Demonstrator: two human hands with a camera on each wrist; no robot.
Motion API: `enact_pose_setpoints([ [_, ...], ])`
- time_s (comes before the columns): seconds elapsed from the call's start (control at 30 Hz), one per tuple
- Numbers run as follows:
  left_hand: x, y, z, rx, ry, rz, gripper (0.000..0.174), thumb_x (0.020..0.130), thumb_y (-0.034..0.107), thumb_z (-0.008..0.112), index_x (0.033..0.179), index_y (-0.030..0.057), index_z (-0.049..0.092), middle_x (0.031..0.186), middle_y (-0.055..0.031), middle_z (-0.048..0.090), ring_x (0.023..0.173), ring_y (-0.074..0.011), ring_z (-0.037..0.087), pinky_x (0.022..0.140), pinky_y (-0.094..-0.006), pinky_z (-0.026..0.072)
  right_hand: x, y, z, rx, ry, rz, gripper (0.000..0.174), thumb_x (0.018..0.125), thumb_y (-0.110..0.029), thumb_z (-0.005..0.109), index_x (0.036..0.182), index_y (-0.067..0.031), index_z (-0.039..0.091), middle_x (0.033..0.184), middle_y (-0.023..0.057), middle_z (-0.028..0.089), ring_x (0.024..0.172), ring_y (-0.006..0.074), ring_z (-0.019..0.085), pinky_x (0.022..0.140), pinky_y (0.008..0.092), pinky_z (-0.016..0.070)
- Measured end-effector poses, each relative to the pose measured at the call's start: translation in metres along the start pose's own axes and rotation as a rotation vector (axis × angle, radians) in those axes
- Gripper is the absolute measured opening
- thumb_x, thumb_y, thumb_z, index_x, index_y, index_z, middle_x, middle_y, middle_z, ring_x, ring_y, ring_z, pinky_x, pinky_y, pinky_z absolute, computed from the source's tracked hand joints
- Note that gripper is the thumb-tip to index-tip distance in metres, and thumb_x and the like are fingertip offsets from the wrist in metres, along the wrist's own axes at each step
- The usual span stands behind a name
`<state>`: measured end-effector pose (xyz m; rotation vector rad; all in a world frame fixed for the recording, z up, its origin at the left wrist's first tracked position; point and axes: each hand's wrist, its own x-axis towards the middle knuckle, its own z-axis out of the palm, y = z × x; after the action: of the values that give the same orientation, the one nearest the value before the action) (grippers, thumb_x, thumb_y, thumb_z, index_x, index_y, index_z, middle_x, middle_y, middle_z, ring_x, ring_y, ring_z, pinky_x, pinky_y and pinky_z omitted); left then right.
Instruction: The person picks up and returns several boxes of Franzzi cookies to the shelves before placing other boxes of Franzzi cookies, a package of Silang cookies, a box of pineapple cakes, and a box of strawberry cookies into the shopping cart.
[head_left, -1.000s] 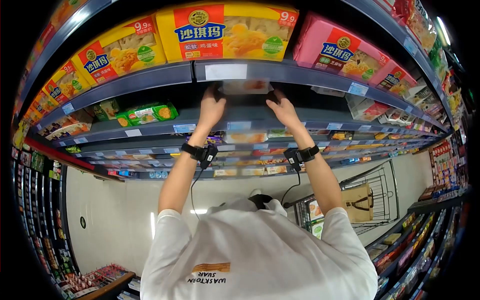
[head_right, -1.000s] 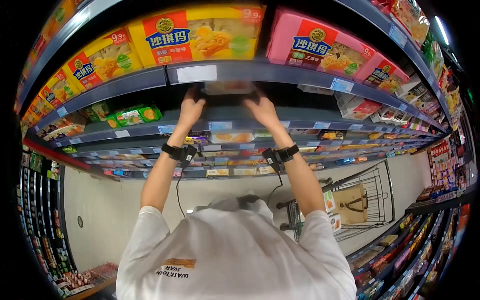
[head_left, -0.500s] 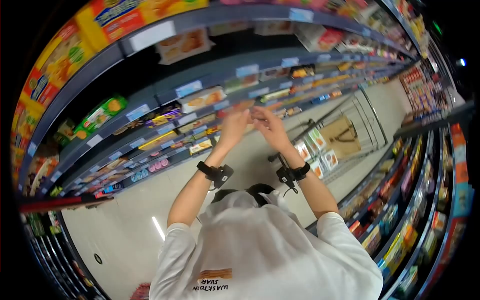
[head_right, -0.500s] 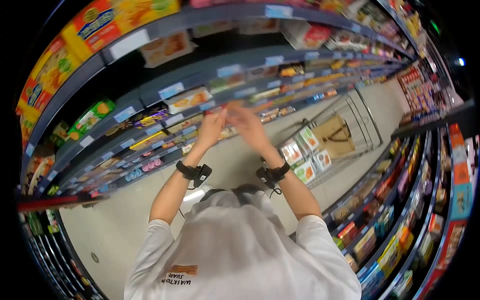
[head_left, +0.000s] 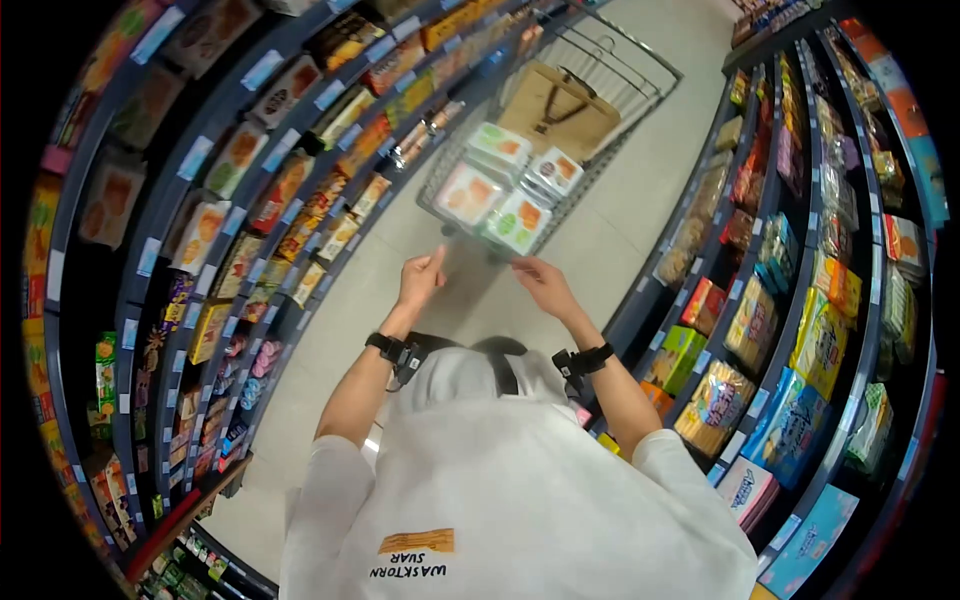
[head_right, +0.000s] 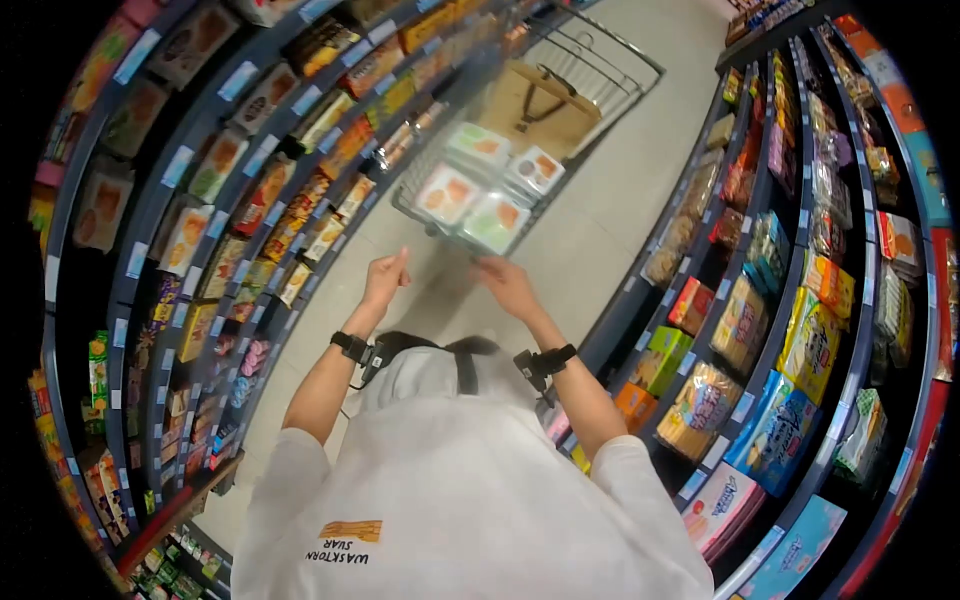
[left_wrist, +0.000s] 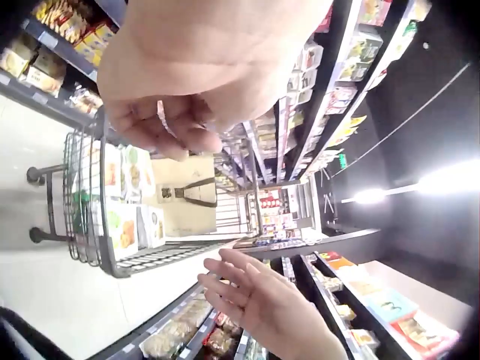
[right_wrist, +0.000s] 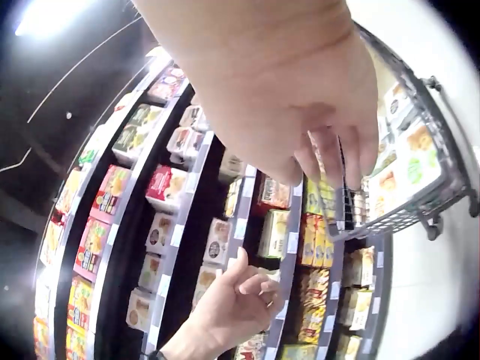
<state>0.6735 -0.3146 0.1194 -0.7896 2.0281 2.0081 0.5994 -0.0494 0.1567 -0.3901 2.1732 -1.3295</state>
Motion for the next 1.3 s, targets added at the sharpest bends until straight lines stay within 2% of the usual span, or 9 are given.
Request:
enact_pose_setpoints([
  [0.27,0.016,0.012,0.092,-0.168,0.002,-0.138,0.031,0.099,0.031,0.051,0.086,0.0043,0.06,0.083,-0.0071,0.068,0.073,-0.0153,0.063,0.069,-0.0281,0.0489,0.014,0.083,-0.067,-0.086,-0.03,0.048,0.037,0.092,-0.022,0.061,0.121,-0.0002,0.062,0.111,0.0176,0.069,0.096,0.0243,0.067,0.085,0.0347,0.0521],
  [0.47,0.093,0.016,0.082,-0.07,-0.088,-0.219,0.04,0.1,0.034,0.048,0.085,-0.0002,0.063,0.077,-0.0085,0.069,0.072,-0.0177,0.064,0.07,-0.0305,0.05,0.069,0.063,-0.081,0.04,-0.176,0.13,0.039,0.095,-0.027,0.059,0.122,0.0009,0.06,0.109,0.0099,0.067,0.099,0.0181,0.062,0.086,0.0319,0.0487],
  [0.6,0.146,-0.015,0.111,-0.296,0.017,-0.285,0.016,0.094,0.019,0.054,0.095,0.0033,0.057,0.083,-0.0056,0.062,0.074,-0.0166,0.061,0.065,-0.0305,0.0498,0.102,0.082,-0.094,0.102,-0.164,0.27,0.039,0.095,-0.028,0.06,0.122,-0.0005,0.06,0.107,0.0062,0.066,0.096,0.0156,0.06,0.084,0.0301,0.0472],
  [0.83,0.2,-0.126,0.155,-0.601,-0.031,-0.644,0.029,0.089,0.029,0.057,0.109,0.0072,0.055,0.101,-0.0054,0.056,0.095,-0.0192,0.054,0.083,-0.035,0.0451,0.185,0.112,-0.127,-0.066,-0.251,0.415,0.038,0.093,-0.027,0.06,0.123,-0.0016,0.06,0.104,0.005,0.066,0.093,0.0144,0.06,0.082,0.0308,0.0477],
  [0.93,0.186,-0.086,0.169,-0.506,0.03,-0.811,0.033,0.088,0.033,0.058,0.107,0.0061,0.056,0.1,-0.0071,0.055,0.089,-0.0186,0.053,0.082,-0.0322,0.0433,0.227,0.135,-0.125,-0.063,-0.308,0.451,0.04,0.092,-0.025,0.06,0.124,-0.0011,0.06,0.103,0.0065,0.067,0.095,0.0162,0.061,0.083,0.0307,0.0481],
  [1.0,0.173,-0.061,0.172,-0.53,0.184,-0.758,0.032,0.083,0.032,0.062,0.09,0.0013,0.058,0.083,-0.0092,0.058,0.072,-0.0209,0.052,0.062,-0.0388,0.0405,0.259,0.165,-0.119,-0.157,-0.347,0.412,0.043,0.091,-0.026,0.06,0.125,-0.0004,0.058,0.106,0.009,0.067,0.098,0.019,0.061,0.084,0.0309,0.0483],
  [1.03,0.186,-0.081,0.181,-0.512,0.155,-0.842,0.043,0.083,0.035,0.063,0.104,-0.0021,0.062,0.099,-0.0139,0.064,0.092,-0.0244,0.058,0.078,-0.0391,0.0445,0.273,0.192,-0.117,-0.28,-0.373,0.354,0.045,0.09,-0.027,0.061,0.126,-0.0001,0.058,0.108,0.0107,0.067,0.1,0.0209,0.062,0.085,0.0313,0.0484],
  [1.2,0.214,-0.139,0.253,-0.329,0.546,-0.782,0.06,0.085,0.039,0.06,0.122,-0.0072,0.053,0.115,-0.0189,0.061,0.102,-0.0267,0.057,0.09,-0.0395,0.0443,0.328,0.193,-0.095,-0.545,-0.579,0.448,0.059,0.088,-0.032,0.063,0.133,0.004,0.049,0.128,0.0221,0.059,0.115,0.0289,0.059,0.093,0.0347,0.0466],
  [1.3,0.196,-0.059,0.229,-0.396,0.366,-0.58,0.065,0.089,0.044,0.057,0.13,-0.0061,0.047,0.121,-0.0188,0.057,0.111,-0.027,0.053,0.095,-0.0386,0.0424,0.341,0.236,-0.099,-0.19,-0.88,0.433,0.045,0.091,-0.034,0.061,0.121,0.0006,0.061,0.113,0.0139,0.066,0.098,0.0222,0.06,0.088,0.0353,0.0476],
])
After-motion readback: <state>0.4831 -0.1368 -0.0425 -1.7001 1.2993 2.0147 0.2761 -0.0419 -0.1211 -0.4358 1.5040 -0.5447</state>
